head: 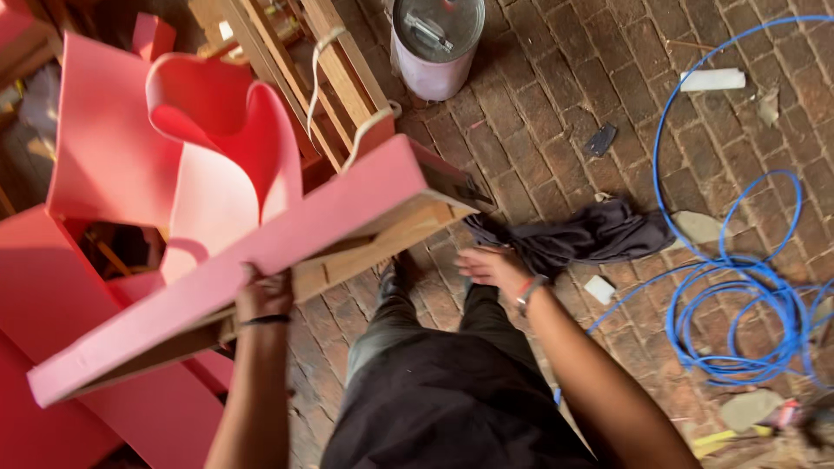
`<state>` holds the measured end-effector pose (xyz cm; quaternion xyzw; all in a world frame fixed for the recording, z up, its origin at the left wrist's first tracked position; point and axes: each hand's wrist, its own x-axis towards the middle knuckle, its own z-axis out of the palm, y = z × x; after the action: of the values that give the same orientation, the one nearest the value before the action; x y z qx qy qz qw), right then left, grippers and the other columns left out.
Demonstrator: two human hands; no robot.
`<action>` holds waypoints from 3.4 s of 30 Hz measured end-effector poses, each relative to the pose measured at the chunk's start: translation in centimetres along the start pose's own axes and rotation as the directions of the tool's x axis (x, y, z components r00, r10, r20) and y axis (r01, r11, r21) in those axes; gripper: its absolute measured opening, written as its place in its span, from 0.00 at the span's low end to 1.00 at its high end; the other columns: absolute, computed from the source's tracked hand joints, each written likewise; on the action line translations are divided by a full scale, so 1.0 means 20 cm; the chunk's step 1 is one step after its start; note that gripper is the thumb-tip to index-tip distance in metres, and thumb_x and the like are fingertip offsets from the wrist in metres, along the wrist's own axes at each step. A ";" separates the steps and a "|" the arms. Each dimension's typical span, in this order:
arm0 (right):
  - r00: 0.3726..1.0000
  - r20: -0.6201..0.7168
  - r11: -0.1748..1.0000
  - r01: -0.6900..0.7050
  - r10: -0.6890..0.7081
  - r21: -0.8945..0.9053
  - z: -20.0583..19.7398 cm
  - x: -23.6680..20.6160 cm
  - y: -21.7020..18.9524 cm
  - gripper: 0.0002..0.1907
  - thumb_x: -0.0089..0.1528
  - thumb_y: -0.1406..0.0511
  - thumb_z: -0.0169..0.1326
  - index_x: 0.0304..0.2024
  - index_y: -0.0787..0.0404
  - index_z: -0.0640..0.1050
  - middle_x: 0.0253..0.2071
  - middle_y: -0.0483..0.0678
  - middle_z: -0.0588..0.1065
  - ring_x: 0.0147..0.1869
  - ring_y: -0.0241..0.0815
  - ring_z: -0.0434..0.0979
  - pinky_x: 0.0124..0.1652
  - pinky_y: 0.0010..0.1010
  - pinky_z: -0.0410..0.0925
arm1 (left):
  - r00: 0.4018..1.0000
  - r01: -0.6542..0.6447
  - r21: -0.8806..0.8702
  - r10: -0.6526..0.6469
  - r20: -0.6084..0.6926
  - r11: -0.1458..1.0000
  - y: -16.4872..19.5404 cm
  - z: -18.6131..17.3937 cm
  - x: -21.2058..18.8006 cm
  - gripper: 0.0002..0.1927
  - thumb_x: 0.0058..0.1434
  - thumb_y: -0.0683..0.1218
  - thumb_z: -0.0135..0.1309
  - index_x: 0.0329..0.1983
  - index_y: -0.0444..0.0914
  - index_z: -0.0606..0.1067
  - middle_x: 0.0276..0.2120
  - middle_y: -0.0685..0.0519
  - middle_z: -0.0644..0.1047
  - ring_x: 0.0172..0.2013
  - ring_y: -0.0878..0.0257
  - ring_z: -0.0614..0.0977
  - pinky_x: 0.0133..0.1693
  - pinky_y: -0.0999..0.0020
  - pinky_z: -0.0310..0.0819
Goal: The person unfolds a large pink foam sheet on a work table, smooths it flat with both hands, and aligns it with a denser foam board. They then stack the foam pieces, carry a foam-covered wooden frame across the workshop, set it down, and pick up a gray cloth from the floor.
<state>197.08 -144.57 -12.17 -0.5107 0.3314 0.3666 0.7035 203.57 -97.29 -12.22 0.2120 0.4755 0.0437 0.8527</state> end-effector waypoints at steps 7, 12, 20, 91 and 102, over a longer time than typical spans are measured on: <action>0.756 0.642 0.964 0.247 -0.126 -0.102 0.53 -0.18 -0.12 0.44 0.59 0.53 0.63 0.72 0.56 0.59 0.69 0.49 0.69 0.56 0.41 0.74 0.51 0.29 0.69 | 0.998 -0.034 -0.019 0.033 -0.057 0.999 0.15 -0.36 -0.25 0.18 0.75 0.55 0.46 0.54 0.37 0.75 0.43 0.49 0.82 0.37 0.59 0.83 0.41 0.57 0.85; 0.895 0.371 0.965 0.192 -0.247 0.180 0.85 -0.29 0.01 0.35 0.58 0.55 0.62 0.64 0.60 0.70 0.62 0.48 0.74 0.59 0.38 0.77 0.53 0.31 0.71 | 0.996 0.087 0.052 -0.085 -0.037 0.995 0.03 -0.50 -0.21 0.18 0.74 0.55 0.48 0.54 0.36 0.75 0.44 0.48 0.81 0.40 0.56 0.81 0.47 0.53 0.82; 0.944 0.215 0.955 0.205 -0.251 0.216 0.91 -0.38 0.04 0.22 0.61 0.57 0.61 0.52 0.61 0.75 0.50 0.47 0.80 0.54 0.42 0.81 0.47 0.33 0.72 | 0.986 0.167 0.106 -0.166 -0.018 0.980 0.04 -0.41 -0.35 0.19 0.71 0.54 0.49 0.53 0.34 0.72 0.51 0.46 0.79 0.54 0.48 0.81 0.60 0.46 0.75; 0.959 -0.211 0.538 0.282 -0.190 0.794 0.70 -0.72 3.01 0.20 0.60 0.55 0.63 0.48 0.59 0.76 0.50 0.49 0.79 0.59 0.45 0.77 0.60 0.41 0.71 | 0.978 -0.201 0.365 0.163 0.133 0.909 0.43 -2.43 -0.44 0.25 0.68 0.58 0.50 0.61 0.39 0.72 0.53 0.54 0.82 0.55 0.58 0.82 0.60 0.56 0.76; 0.741 -0.668 0.749 0.405 0.067 0.524 0.18 -1.37 2.52 0.25 0.67 0.49 0.57 0.60 0.53 0.73 0.52 0.43 0.74 0.52 0.39 0.72 0.49 0.34 0.67 | 0.996 -0.081 0.427 0.058 0.065 0.901 0.17 -2.71 -1.35 0.11 0.76 0.47 0.51 0.53 0.35 0.73 0.44 0.49 0.79 0.40 0.57 0.81 0.46 0.59 0.78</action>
<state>140.34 -135.38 -12.21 -0.3632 0.6069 -0.0400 0.7058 144.42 -84.41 -14.26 0.4123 0.4437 -0.0370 0.7949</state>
